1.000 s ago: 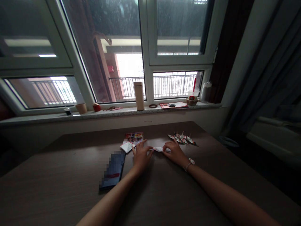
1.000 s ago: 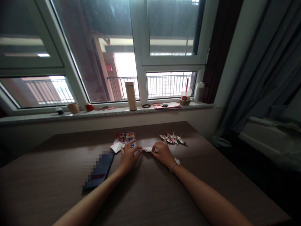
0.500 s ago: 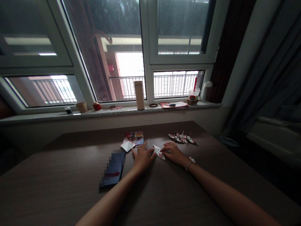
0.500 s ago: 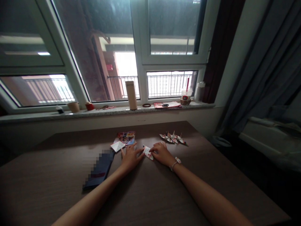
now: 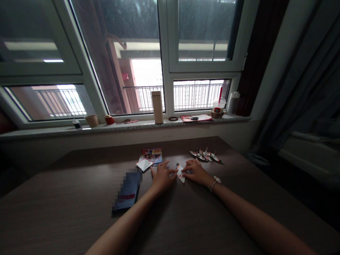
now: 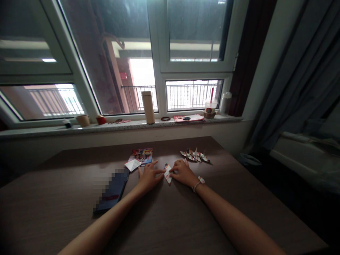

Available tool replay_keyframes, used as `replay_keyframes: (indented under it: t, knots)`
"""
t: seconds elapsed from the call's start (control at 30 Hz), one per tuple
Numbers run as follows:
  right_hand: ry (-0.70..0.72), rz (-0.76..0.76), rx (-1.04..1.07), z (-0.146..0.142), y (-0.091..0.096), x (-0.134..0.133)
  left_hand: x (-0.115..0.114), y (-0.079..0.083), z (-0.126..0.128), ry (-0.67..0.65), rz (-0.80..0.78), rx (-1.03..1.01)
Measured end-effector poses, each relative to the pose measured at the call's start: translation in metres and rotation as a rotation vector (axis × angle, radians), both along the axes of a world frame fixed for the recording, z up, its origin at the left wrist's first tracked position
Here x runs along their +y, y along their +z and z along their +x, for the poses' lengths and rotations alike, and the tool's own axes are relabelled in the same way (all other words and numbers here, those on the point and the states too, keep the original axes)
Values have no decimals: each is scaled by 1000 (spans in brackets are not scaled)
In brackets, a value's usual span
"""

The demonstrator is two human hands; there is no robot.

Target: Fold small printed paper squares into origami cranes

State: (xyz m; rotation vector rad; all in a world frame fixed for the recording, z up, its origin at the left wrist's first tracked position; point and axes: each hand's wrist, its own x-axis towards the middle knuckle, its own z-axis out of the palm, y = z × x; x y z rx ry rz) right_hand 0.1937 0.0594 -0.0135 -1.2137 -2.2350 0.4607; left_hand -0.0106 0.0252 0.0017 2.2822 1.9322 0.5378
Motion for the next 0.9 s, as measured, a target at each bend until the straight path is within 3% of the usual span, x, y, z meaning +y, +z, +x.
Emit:
replay_keyframes:
  t: [0.37, 0.9]
  knots:
    - [44, -29, -43, 4, 5, 0, -1, -4, -8, -82, 27, -42]
    - [58, -47, 15, 9, -1, 7, 6, -2, -7, -31, -14, -91]
